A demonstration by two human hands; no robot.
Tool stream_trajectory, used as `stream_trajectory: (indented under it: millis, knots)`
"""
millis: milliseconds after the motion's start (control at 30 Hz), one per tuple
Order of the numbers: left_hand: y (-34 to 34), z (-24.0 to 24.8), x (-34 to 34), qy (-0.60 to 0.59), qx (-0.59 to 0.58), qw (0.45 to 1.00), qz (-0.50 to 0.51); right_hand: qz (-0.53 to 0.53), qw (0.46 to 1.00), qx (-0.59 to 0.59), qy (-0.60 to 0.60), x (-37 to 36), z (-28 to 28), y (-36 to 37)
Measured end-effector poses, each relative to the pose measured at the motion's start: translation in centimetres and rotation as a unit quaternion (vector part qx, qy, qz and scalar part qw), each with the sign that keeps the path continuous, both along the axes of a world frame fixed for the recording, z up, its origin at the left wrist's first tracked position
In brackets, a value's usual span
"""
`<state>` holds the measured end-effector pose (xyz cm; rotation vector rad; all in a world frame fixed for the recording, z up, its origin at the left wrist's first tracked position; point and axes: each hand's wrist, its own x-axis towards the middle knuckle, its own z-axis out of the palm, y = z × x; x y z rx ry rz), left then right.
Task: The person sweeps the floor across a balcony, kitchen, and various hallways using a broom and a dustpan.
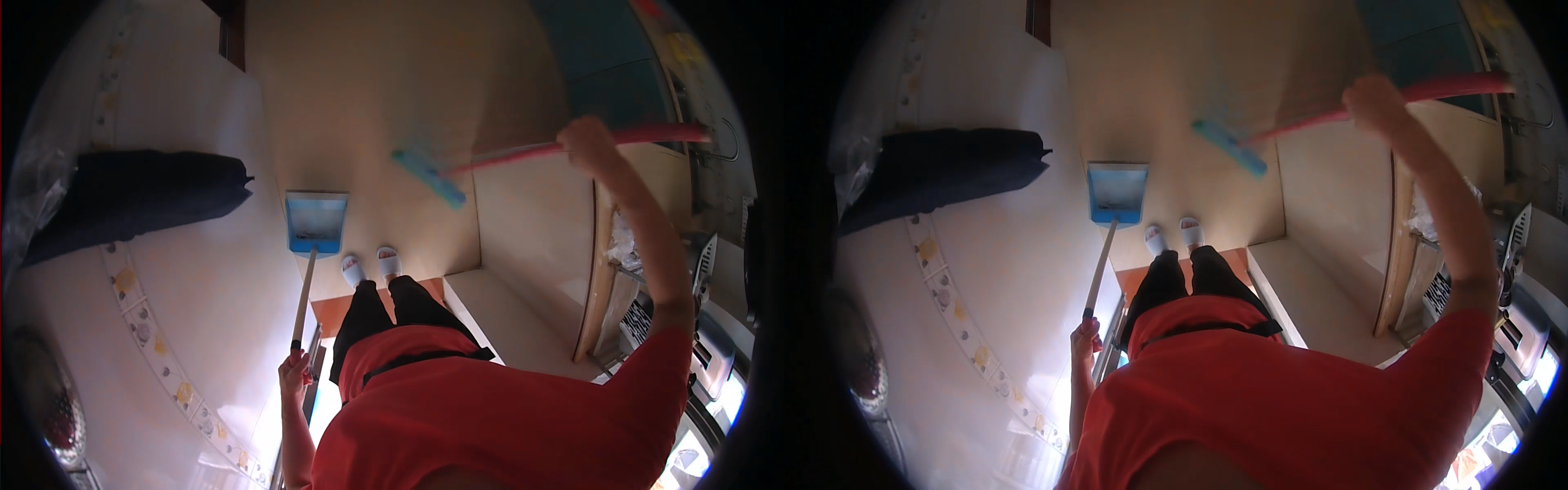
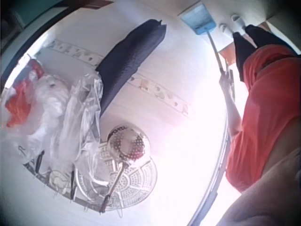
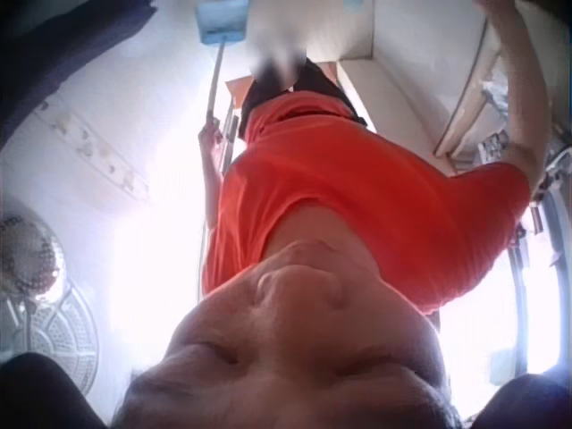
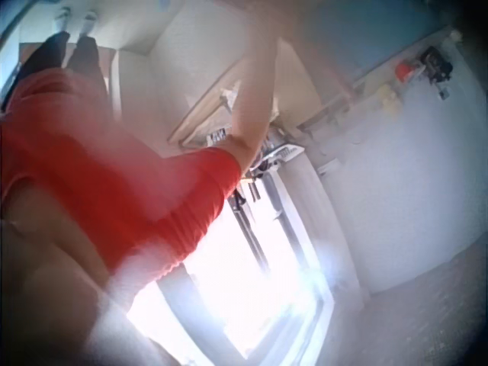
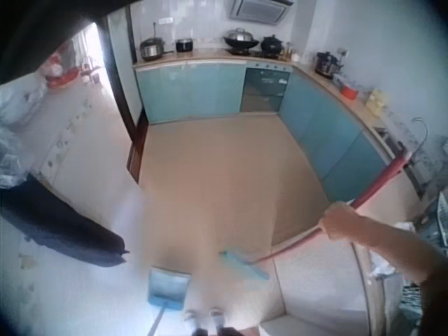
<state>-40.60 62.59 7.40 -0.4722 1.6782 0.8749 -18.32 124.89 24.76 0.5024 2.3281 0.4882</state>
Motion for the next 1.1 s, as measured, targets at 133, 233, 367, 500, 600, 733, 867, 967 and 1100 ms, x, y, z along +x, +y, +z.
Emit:
stream_trajectory:
  millis: [133,233,367,500,600,733,867,967,1100]
  knots:
    - [2.5,-2.3,-2.9,0.006,0.008,1.000,-0.026,-0.017,0.997,-0.021,-0.068,3.7,-8.0,-2.0]
    - [4.8,-3.6,-4.8,0.010,0.006,0.999,-0.039,-0.025,0.995,-0.018,-0.100,2.9,-12.0,-1.8]
    - [7.0,-4.7,-6.8,-0.008,0.025,0.999,-0.022,-0.016,0.995,-0.014,-0.094,-1.6,-14.0,1.0]
    - [10.6,-5.3,-8.4,-0.011,-0.002,1.000,-0.021,0.082,0.996,0.032,0.035,-8.6,-14.3,8.9]
    - [12.7,-5.3,-10.1,-0.047,-0.009,0.999,0.012,0.087,0.993,0.038,0.064,-16.9,-13.5,15.7]
    - [15.5,-4.7,-11.1,-0.071,0.006,0.996,0.049,0.065,0.991,0.102,0.057,-25.0,-12.7,23.0]
    - [17.9,-4.4,-11.8,-0.082,-0.001,0.994,0.070,0.071,0.992,0.104,0.013,-29.1,-11.7,25.4]
    - [19.1,-4.2,-11.5,-0.069,-0.022,0.994,0.077,0.056,0.994,0.080,0.046,-30.8,-9.1,25.0]
    - [19.5,-4.0,-10.1,-0.075,-0.019,0.990,0.121,0.066,0.994,0.041,0.074,-32.1,-4.6,27.1]
